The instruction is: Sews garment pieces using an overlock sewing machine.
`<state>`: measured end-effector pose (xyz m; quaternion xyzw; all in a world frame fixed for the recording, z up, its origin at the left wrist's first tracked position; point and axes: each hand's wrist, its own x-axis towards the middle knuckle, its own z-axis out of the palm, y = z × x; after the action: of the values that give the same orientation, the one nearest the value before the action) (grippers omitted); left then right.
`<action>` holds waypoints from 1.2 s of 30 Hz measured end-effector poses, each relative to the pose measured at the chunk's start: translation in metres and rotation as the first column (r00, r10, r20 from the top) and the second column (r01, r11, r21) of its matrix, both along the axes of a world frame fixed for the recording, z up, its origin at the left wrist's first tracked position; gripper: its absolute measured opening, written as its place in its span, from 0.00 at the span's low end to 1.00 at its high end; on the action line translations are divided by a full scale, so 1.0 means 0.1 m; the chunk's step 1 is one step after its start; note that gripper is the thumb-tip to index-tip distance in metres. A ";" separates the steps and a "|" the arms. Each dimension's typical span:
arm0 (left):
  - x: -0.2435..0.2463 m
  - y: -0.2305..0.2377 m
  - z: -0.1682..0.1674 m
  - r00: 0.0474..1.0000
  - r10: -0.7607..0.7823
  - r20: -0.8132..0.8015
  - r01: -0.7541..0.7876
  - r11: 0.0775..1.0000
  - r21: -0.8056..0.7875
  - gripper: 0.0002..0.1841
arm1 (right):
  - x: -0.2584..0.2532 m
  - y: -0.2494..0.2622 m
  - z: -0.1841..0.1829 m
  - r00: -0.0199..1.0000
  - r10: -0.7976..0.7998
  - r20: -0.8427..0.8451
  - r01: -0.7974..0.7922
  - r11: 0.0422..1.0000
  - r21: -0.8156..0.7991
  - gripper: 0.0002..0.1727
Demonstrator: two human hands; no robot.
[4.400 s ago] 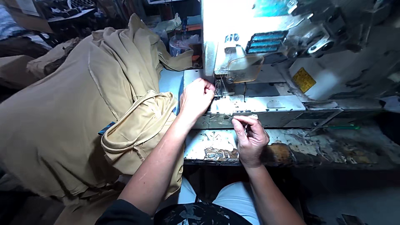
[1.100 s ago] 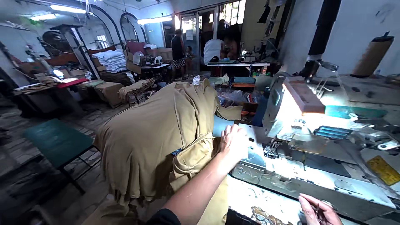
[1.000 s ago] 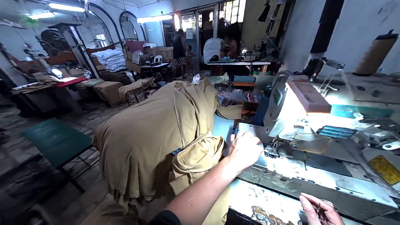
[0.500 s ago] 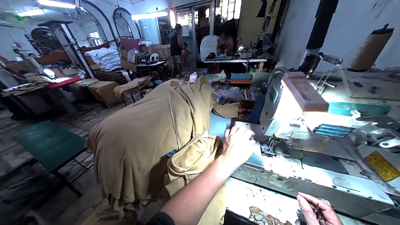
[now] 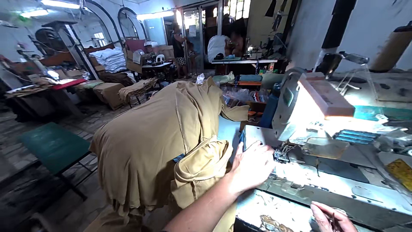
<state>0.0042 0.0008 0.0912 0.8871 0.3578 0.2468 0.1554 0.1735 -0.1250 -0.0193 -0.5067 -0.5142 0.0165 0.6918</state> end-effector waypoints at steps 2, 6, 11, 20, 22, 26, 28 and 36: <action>0.02 -0.01 -0.03 0.999 -0.005 -0.032 0.005 1.000 0.006 0.24 | 0.00 0.01 0.00 1.000 0.010 -0.001 -0.010 1.000 0.005 0.08; 0.03 -0.01 -0.03 0.998 0.023 -0.054 -0.022 0.999 0.033 0.24 | 0.03 0.02 -0.02 0.999 0.033 -0.007 -0.033 0.999 0.004 0.07; 0.05 0.00 -0.08 0.999 0.034 -0.038 -0.031 0.996 0.079 0.24 | 0.07 0.03 -0.07 0.999 -0.017 0.034 0.017 1.000 0.017 0.08; 0.06 -0.02 -0.02 0.991 0.065 -0.117 -0.063 0.998 0.020 0.26 | 0.04 0.01 -0.02 0.998 0.063 -0.032 -0.063 0.998 0.007 0.07; 0.06 -0.03 -0.03 0.992 0.070 -0.105 -0.067 0.997 0.035 0.26 | 0.04 0.01 -0.02 0.998 0.062 -0.028 -0.062 0.998 0.003 0.07; 0.06 -0.02 -0.03 0.992 0.067 -0.109 -0.064 0.997 0.032 0.26 | 0.03 0.01 -0.01 0.997 0.069 -0.037 -0.070 0.998 -0.001 0.07; 0.06 -0.02 -0.04 0.993 0.068 -0.099 -0.065 0.997 0.031 0.26 | 0.03 0.01 -0.01 0.997 0.064 -0.037 -0.064 0.998 -0.004 0.07; 0.05 -0.03 -0.03 0.995 0.062 -0.083 -0.060 0.998 0.026 0.26 | 0.02 0.01 -0.01 0.997 0.066 -0.034 -0.066 0.998 -0.003 0.07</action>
<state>0.0095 -0.0022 0.0881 0.8871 0.3881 0.2183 0.1220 0.1759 -0.1237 -0.0200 -0.4903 -0.5190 0.0488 0.6985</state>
